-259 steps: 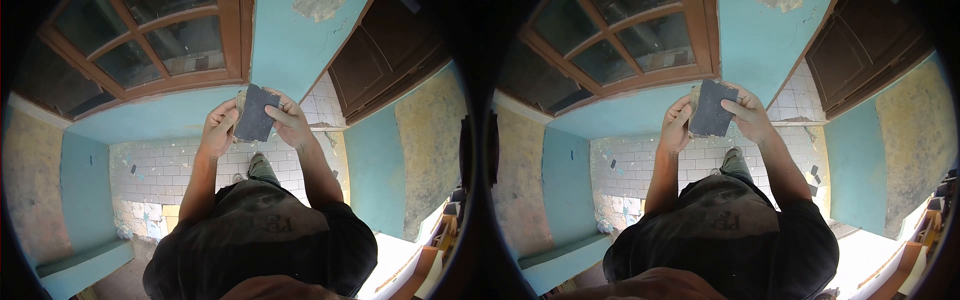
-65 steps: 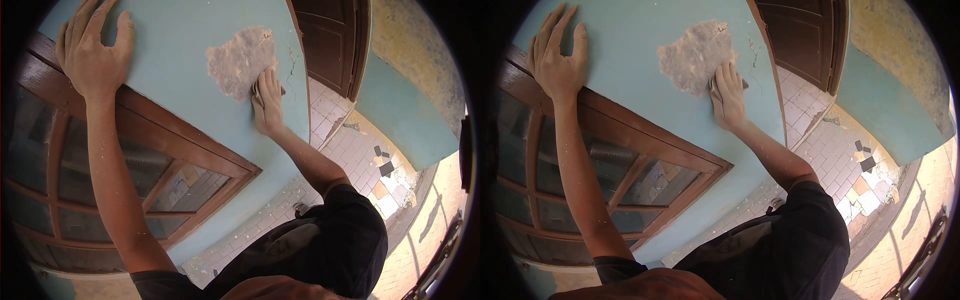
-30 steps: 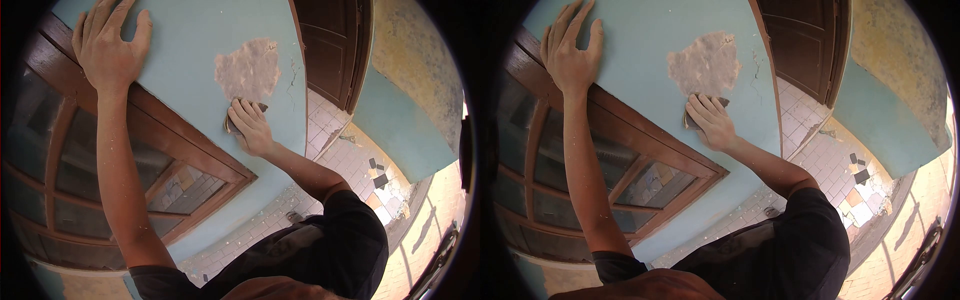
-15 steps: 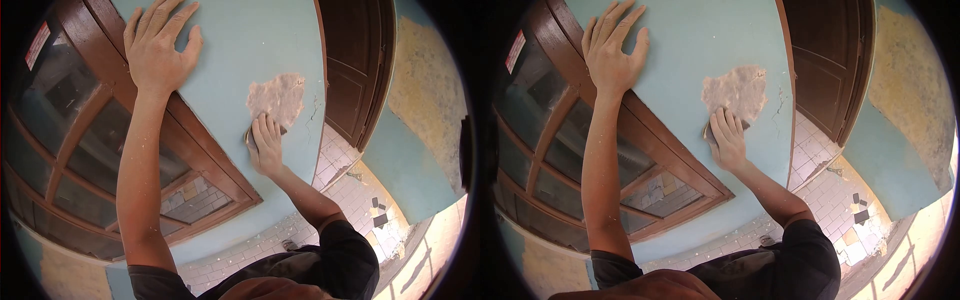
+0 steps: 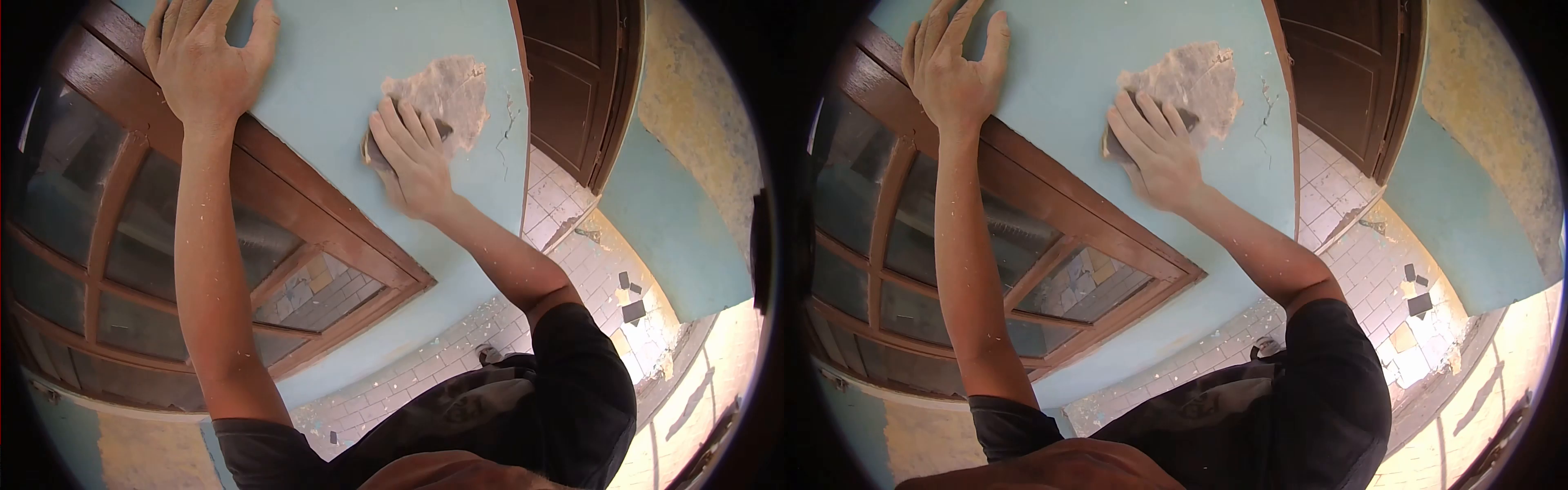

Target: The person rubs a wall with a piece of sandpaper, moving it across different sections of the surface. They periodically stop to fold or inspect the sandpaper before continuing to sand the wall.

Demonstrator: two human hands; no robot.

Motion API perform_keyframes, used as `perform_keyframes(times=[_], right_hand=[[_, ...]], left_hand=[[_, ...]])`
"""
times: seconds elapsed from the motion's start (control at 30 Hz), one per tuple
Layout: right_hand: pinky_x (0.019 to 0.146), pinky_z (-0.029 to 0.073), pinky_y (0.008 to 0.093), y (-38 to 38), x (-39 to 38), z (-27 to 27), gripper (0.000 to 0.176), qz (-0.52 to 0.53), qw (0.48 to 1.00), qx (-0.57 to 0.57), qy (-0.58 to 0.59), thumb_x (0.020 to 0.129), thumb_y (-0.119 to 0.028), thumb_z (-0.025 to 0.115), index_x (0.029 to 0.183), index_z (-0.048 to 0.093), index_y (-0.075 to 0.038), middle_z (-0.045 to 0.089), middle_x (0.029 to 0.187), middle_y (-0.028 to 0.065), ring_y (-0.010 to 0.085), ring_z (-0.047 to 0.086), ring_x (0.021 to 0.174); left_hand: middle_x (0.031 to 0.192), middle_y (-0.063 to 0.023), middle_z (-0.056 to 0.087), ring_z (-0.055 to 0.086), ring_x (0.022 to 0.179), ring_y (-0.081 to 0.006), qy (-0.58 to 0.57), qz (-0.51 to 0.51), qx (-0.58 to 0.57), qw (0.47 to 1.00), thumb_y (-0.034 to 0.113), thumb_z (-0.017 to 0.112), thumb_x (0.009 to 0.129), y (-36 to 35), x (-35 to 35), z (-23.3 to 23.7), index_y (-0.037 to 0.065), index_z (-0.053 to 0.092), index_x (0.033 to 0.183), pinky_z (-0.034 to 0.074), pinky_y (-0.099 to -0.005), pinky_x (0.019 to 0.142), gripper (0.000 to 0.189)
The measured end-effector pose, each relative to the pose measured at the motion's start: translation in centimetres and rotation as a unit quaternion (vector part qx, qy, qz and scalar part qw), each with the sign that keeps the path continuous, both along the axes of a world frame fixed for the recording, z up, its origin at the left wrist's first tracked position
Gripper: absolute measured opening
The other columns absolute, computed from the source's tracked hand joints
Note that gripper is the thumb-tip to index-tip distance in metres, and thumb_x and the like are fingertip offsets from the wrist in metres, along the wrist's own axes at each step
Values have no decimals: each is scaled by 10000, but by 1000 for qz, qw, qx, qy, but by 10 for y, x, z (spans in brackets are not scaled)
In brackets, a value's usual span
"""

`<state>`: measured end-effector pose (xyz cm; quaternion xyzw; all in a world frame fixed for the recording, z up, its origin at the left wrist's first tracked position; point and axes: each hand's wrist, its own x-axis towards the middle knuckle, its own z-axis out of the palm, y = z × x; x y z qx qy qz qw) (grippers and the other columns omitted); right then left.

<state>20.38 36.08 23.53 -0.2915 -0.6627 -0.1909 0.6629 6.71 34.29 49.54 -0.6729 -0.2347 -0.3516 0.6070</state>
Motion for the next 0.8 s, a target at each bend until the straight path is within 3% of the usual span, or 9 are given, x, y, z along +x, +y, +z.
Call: perform_keyframes(times=[0.03, 0.13, 0.27, 0.37, 0.5, 0.57, 0.6, 0.73, 0.8], right_hand=[[1153, 355, 517, 8, 2, 44, 620, -5, 999, 36, 27, 855, -163, 720, 1435, 571, -2, 526, 1545, 175, 376, 505, 1393], [1175, 336, 513, 10, -5, 78, 638, -10, 997, 55, 60, 857, -165, 725, 1458, 559, -33, 503, 1575, 143, 359, 496, 1409], [1180, 338, 514, -27, -35, -94, 529, 24, 997, -73, 27, 913, -190, 681, 1416, 611, -41, 551, 1529, 165, 362, 485, 1429], [1171, 344, 524, -31, -16, -122, 491, 30, 994, -101, -27, 940, -212, 648, 1396, 631, -31, 577, 1494, 193, 378, 482, 1429], [1181, 329, 544, 49, 53, 23, 542, -90, 978, -20, 185, 970, -159, 610, 1475, 526, 18, 479, 1575, 217, 424, 439, 1452], [1184, 317, 562, 58, 63, 37, 563, -87, 973, -28, 212, 962, -126, 615, 1486, 497, 41, 450, 1591, 234, 442, 421, 1461], [1187, 305, 581, 60, 64, 41, 586, -80, 968, -28, 237, 954, -93, 620, 1498, 468, 63, 421, 1607, 251, 459, 403, 1470], [1197, 278, 606, -24, -37, -108, 619, 15, 980, -127, 153, 909, -11, 653, 1477, 452, 131, 411, 1586, 321, 498, 367, 1486], [1201, 273, 604, -21, -7, -114, 620, 10, 982, -134, 135, 918, -22, 652, 1483, 447, 128, 406, 1590, 319, 501, 362, 1489]], left_hand=[[1383, -92, 645, 529, 1383, -280, 3, 2, 1, 1000, 135, 695, 829, -1, 0, 0, 87, 722, 1239, 315, -514, 1213, 413], [1380, -94, 648, 530, 1383, -280, 5, 29, -3, 1000, 134, 692, 836, -3, 0, 0, 90, 718, 1244, 313, -515, 1214, 411], [1392, -95, 645, 522, 1396, -277, -1, 13, 6, 1000, 135, 688, 852, 0, -1, -1, 94, 716, 1252, 306, -510, 1226, 403], [1404, -97, 640, 514, 1408, -278, 3, 40, -20, 999, 137, 688, 861, -5, -2, 1, 96, 715, 1257, 302, -512, 1232, 400], [1392, -90, 649, 517, 1407, -278, 11, 49, 23, 998, 130, 687, 863, -2, -4, 0, 104, 724, 1242, 293, -509, 1236, 382], [1470, -131, 589, 460, 1454, -297, 52, 134, 19, 989, 140, 658, 908, -7, -11, 5, 63, 650, 1357, 273, -514, 1245, 456], [1339, 133, 694, 615, 1302, -145, 16, 7, 39, 999, 345, 717, 934, 7, -6, 10, 333, 758, 1256, 414, -443, 1146, 325], [1345, 127, 693, 607, 1312, -148, 34, -8, 34, 999, 354, 712, 937, 12, -14, 15, 332, 761, 1255, 405, -445, 1150, 322], [1350, 123, 692, 603, 1317, -150, 36, -4, 31, 999, 366, 709, 943, 12, -14, 14, 327, 764, 1251, 394, -452, 1159, 315]])
